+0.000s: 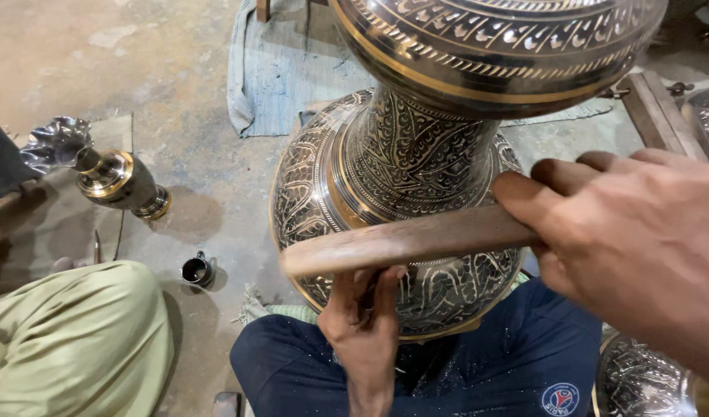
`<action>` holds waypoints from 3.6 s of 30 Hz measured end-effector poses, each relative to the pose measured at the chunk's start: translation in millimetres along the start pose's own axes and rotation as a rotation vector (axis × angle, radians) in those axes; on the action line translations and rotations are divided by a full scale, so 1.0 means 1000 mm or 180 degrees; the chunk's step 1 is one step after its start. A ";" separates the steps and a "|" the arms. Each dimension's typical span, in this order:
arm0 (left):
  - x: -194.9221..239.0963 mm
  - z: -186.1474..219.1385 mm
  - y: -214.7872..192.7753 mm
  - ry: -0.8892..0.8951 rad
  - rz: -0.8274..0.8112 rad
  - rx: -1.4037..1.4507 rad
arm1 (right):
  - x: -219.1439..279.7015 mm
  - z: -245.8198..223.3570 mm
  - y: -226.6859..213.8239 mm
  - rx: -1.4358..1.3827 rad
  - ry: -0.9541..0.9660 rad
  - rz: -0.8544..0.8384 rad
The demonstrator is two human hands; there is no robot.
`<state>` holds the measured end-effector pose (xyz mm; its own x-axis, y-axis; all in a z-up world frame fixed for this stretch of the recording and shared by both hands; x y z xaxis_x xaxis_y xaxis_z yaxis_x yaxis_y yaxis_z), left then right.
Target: The person uses a chisel and wooden mallet to engrave decorative patterns into a large brass vase. They repeatedly tap the chisel along the surface to create intricate designs while seated on the floor.
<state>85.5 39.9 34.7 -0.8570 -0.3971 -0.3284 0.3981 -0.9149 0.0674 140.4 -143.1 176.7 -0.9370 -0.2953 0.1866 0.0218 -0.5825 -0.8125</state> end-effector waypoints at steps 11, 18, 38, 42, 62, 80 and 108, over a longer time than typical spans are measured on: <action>-0.002 0.004 0.001 0.0361 -0.0218 -0.0476 | 0.014 0.016 0.010 -0.0701 0.0019 0.0838; -0.002 0.015 0.003 0.0532 -0.0485 -0.0347 | 0.020 0.014 -0.004 -0.0809 0.0126 0.1063; -0.014 0.019 0.012 0.0429 -0.1146 -0.0381 | 0.035 0.030 0.022 -0.1406 0.0792 0.0345; -0.016 0.032 0.008 0.0805 -0.1045 -0.0439 | 0.041 0.024 0.003 -0.1530 0.0401 0.1213; -0.016 0.034 0.014 0.0586 -0.1489 -0.0579 | 0.051 0.010 0.022 -0.0952 0.0159 0.1309; -0.009 0.029 0.011 0.0784 -0.1423 -0.0585 | 0.061 0.019 0.033 -0.1572 0.0576 0.1100; 0.005 0.024 0.005 0.1124 -0.1326 -0.0554 | 0.061 0.017 0.059 -0.1916 0.0671 0.1092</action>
<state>75.3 31.7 56.4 -0.8037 0.0702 -0.5909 0.1238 -0.9516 -0.2814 90.0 -208.2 149.4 -0.9605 -0.1989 -0.1947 0.1878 0.0528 -0.9808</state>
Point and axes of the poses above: each hand's wrist, its own x-axis away from the middle knuckle, its own y-axis out of the palm, z = x × y, the point moved 10 cm from there along -x, towards the middle knuckle, and after that the axes turned 2 degrees about -x, right-handed, at the moved point
